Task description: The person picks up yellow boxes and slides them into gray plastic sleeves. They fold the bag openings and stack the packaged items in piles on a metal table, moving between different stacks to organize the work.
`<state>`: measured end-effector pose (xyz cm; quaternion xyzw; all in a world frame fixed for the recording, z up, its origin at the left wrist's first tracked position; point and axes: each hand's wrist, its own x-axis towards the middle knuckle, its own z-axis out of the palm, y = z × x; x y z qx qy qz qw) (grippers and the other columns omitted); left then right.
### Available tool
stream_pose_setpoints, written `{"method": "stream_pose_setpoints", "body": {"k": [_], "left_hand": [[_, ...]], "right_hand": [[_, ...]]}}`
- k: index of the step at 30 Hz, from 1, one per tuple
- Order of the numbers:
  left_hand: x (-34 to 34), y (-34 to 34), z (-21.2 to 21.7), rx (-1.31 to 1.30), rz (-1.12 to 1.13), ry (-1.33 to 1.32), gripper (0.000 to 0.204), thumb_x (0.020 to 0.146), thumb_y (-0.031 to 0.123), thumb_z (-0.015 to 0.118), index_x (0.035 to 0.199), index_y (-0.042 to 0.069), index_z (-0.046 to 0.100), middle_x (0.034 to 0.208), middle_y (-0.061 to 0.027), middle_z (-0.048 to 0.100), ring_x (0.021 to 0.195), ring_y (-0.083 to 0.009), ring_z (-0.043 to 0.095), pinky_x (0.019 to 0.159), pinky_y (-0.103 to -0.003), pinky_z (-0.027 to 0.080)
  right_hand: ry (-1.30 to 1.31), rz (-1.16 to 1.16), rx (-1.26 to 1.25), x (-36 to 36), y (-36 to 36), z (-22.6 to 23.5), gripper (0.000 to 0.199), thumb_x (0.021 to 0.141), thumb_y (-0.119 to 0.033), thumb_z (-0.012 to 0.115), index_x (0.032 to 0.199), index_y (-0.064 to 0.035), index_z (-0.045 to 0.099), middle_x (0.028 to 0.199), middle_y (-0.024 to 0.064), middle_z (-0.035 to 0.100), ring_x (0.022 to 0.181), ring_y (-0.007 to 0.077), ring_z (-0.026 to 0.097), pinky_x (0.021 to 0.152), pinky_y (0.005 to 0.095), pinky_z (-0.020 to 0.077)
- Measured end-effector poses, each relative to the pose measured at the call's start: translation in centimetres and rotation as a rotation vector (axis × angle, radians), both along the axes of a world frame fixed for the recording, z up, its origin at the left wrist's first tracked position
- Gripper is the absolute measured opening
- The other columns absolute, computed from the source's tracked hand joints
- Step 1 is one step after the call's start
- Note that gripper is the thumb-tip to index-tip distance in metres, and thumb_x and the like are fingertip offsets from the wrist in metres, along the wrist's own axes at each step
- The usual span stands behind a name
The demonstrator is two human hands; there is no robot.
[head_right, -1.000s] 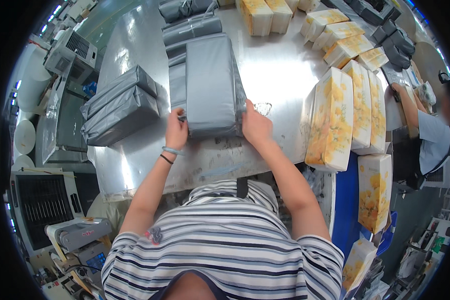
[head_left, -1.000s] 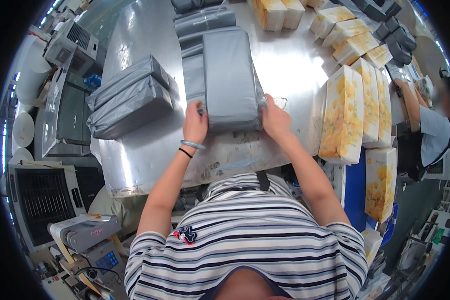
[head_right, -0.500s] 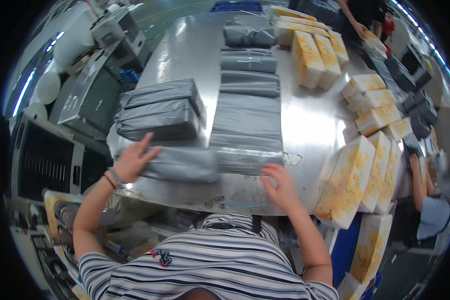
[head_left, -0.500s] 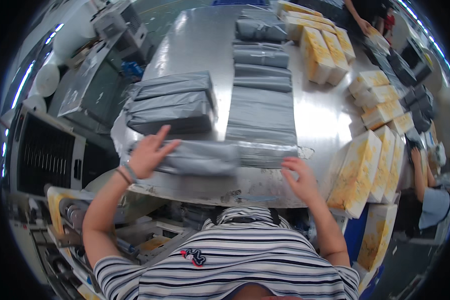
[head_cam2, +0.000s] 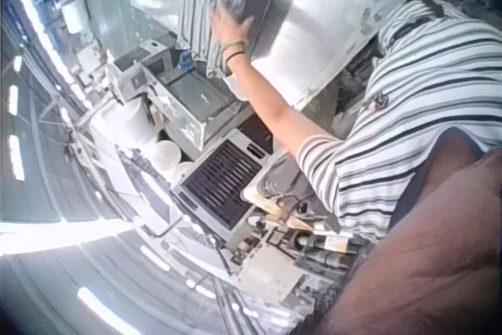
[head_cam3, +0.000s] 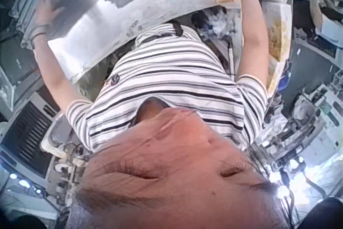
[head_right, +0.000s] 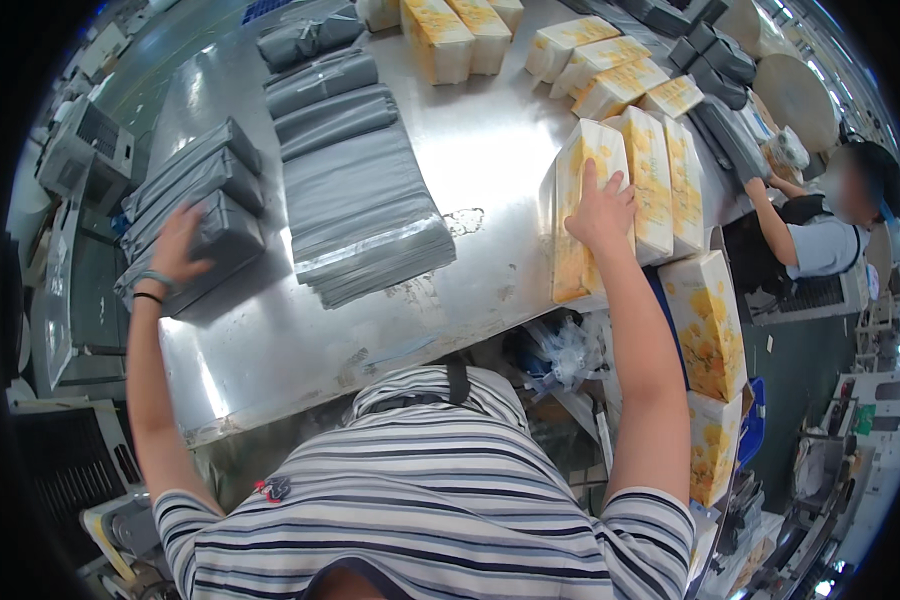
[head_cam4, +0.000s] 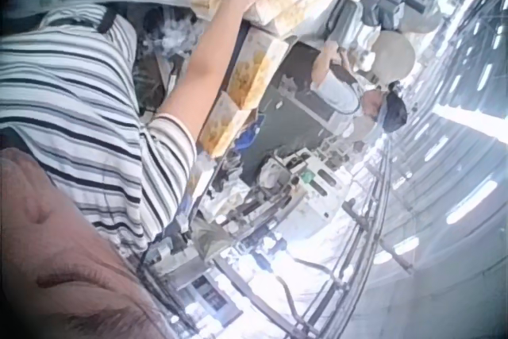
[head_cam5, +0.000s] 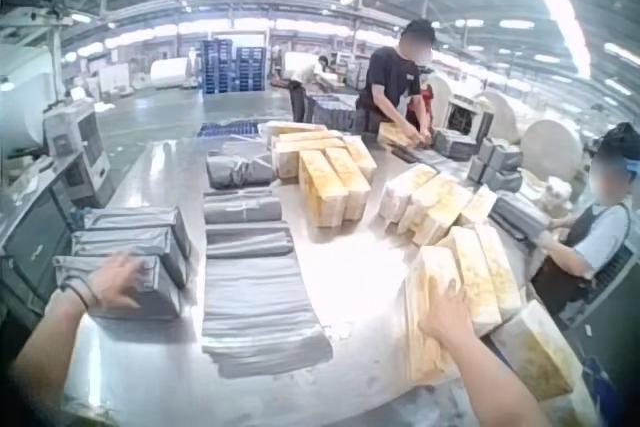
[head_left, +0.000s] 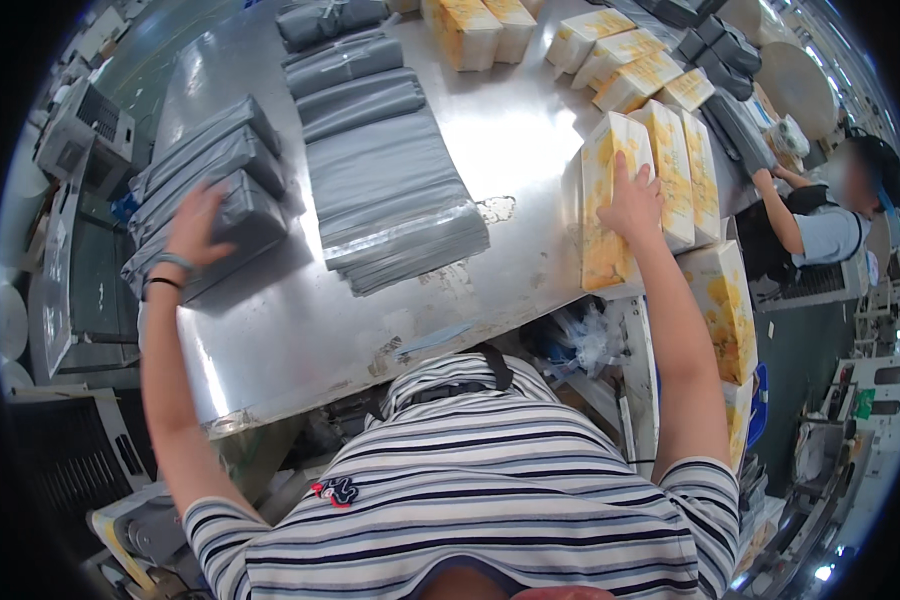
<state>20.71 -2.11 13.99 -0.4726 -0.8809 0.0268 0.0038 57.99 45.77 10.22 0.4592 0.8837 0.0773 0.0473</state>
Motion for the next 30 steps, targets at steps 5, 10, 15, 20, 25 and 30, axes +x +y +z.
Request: {"method": "stream_pose_setpoints", "body": {"k": [5,10,15,20,25,30], "left_hand": [[14.2,11.1,-1.4,0.359,-0.418,-0.141,0.069,0.073,0.019,0.073,0.134,0.007,0.044,0.141,-0.0177,0.038,0.129,-0.037,0.036,0.107,-0.043,0.03],[16.4,10.9,-9.0,0.829,-0.039,-0.98,0.075,0.087,0.037,0.062,0.145,0.007,0.025,0.15,-0.0168,0.024,0.137,-0.0316,0.027,0.111,-0.041,0.023],[22.6,11.7,-12.8,1.104,0.126,-0.906,0.062,0.097,0.026,0.042,0.145,0.0,0.013,0.143,-0.0176,0.028,0.132,-0.025,0.029,0.109,-0.038,0.021],[20.2,4.0,-14.2,1.069,0.5,-1.017,0.03,0.094,0.019,0.051,0.117,0.001,0.044,0.111,-0.0097,0.054,0.095,-0.0184,0.053,0.089,-0.03,0.043],[5.5,9.0,-14.7,0.406,-0.22,-0.445,0.042,0.074,0.011,0.063,0.114,0.004,0.054,0.132,-0.0213,0.044,0.125,-0.0372,0.04,0.105,-0.039,0.034],[7.3,13.3,-11.3,0.294,-0.112,-0.109,0.017,0.076,0.02,0.06,0.084,0.005,0.054,0.087,-0.0132,0.056,0.085,-0.0339,0.059,0.069,-0.045,0.049]], "right_hand": [[0.369,-0.053,-0.353,-1.1,1.9,-1.1,0.099,0.067,-0.034,0.073,0.148,-0.0203,0.017,0.138,0.0279,0.036,0.118,0.0437,0.047,0.096,0.0486,0.0407],[1.139,0.135,-1.319,-5.2,-3.0,1.3,0.092,0.076,-0.031,0.071,0.147,-0.0078,0.017,0.131,0.02,0.048,0.11,0.0328,0.056,0.095,0.0398,0.0445],[1.004,0.396,-1.292,-6.6,-16.6,-10.0,0.064,0.09,-0.031,0.057,0.141,-0.0054,0.03,0.122,0.0163,0.054,0.107,0.025,0.057,0.088,0.0343,0.0477],[0.596,0.467,-1.2,-7.7,-17.4,-6.9,0.034,0.09,-0.024,0.052,0.112,0.0004,0.057,0.109,0.0199,0.061,0.098,0.0307,0.06,0.084,0.0385,0.0483],[0.33,1.037,-0.305,-18.3,-10.7,-14.1,0.015,0.077,-0.012,0.053,0.081,-0.0016,0.064,0.098,0.0178,0.064,0.085,0.0372,0.061,0.074,0.0428,0.0503],[0.62,0.881,-0.609,-20.2,-9.7,-10.0,0.016,0.079,-0.014,0.058,0.078,-0.0003,0.065,0.077,0.018,0.062,0.078,0.0343,0.062,0.071,0.0409,0.0499]]}}
